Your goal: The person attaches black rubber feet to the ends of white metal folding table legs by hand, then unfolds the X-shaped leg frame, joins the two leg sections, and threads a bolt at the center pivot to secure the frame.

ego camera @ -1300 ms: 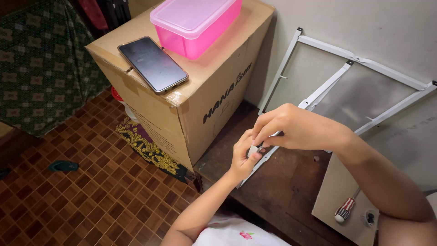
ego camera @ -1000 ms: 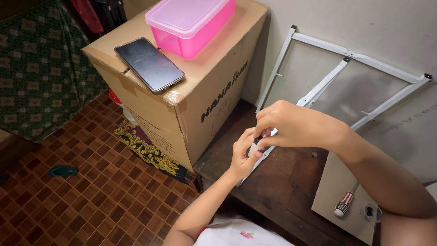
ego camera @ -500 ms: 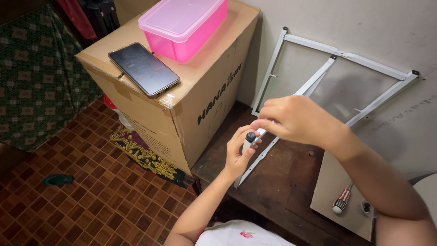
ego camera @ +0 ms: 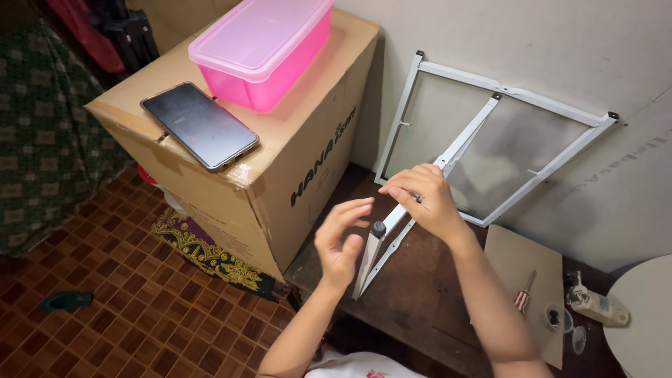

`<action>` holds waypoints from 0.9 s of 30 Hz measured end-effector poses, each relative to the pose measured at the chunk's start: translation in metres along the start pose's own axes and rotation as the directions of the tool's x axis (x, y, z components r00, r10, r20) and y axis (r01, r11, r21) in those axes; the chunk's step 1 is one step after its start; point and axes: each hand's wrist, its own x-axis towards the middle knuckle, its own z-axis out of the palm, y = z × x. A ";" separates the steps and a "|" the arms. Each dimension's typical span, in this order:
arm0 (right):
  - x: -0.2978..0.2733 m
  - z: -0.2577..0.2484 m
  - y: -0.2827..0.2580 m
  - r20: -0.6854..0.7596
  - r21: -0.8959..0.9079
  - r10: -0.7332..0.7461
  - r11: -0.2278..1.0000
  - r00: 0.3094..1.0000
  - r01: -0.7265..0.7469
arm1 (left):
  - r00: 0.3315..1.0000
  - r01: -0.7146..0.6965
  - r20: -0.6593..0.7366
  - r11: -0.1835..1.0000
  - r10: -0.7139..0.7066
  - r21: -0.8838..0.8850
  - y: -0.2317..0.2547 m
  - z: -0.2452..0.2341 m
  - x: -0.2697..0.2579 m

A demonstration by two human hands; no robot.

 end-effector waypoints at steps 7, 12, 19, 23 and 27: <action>0.001 0.004 -0.002 -0.026 -0.016 0.011 1.000 1.000 -0.011 | 0.977 -0.190 -0.014 0.895 0.214 0.404 0.048 -0.007 0.012; -0.001 0.001 -0.001 -0.026 0.000 0.005 1.000 1.000 -0.005 | 0.957 -0.289 0.151 0.739 0.249 0.608 0.075 0.000 0.026; -0.003 0.002 -0.002 -0.062 0.026 -0.008 1.000 0.998 0.010 | 0.978 -0.206 0.130 0.792 0.160 0.575 0.075 0.012 0.030; -0.006 0.001 -0.002 -0.067 0.022 0.010 1.000 0.998 -0.008 | 0.991 -0.057 0.132 0.904 0.001 0.424 0.073 0.009 0.023; -0.008 0.001 -0.002 -0.079 0.017 0.002 1.000 0.997 -0.001 | 0.976 0.110 0.155 0.962 -0.152 0.251 0.072 0.008 0.019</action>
